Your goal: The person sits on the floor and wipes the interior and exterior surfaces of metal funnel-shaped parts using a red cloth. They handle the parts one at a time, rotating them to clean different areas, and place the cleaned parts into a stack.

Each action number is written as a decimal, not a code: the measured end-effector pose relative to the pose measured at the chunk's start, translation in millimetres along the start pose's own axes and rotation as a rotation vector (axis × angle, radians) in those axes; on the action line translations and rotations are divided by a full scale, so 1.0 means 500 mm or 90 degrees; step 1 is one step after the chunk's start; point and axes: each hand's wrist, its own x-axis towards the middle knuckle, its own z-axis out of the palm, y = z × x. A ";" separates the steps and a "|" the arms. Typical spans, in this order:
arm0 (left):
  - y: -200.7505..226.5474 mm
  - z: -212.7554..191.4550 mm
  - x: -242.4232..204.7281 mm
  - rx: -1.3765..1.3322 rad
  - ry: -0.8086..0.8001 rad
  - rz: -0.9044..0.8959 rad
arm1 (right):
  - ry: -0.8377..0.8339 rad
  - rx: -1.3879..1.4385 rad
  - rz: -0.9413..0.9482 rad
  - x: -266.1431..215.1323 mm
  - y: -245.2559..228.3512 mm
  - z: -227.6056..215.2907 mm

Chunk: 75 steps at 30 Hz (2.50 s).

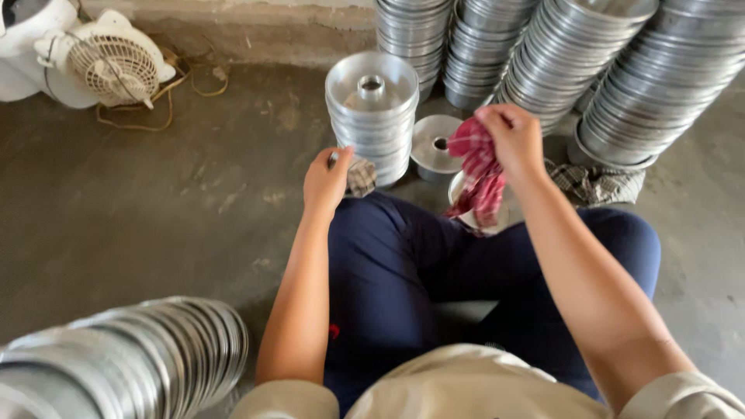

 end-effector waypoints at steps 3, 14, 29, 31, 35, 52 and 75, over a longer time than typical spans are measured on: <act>0.020 -0.003 -0.025 0.042 0.015 0.041 | 0.008 0.134 0.129 -0.014 -0.010 -0.039; 0.092 -0.027 0.018 0.132 0.059 0.020 | 0.004 0.244 0.264 0.025 -0.015 -0.021; 0.045 0.031 0.239 0.318 0.061 0.016 | -0.157 -0.297 0.086 0.140 0.084 0.165; 0.049 0.047 0.270 0.352 0.044 0.005 | -0.179 -0.350 0.051 0.163 0.086 0.197; 0.057 0.065 0.327 0.417 0.051 0.019 | -0.146 -0.377 0.098 0.203 0.099 0.238; 0.104 0.041 0.390 0.473 -0.022 -0.013 | -0.266 -0.690 0.140 0.296 0.066 0.259; 0.207 0.293 0.134 0.032 -0.317 0.262 | -0.136 -0.466 -0.071 0.206 0.021 -0.263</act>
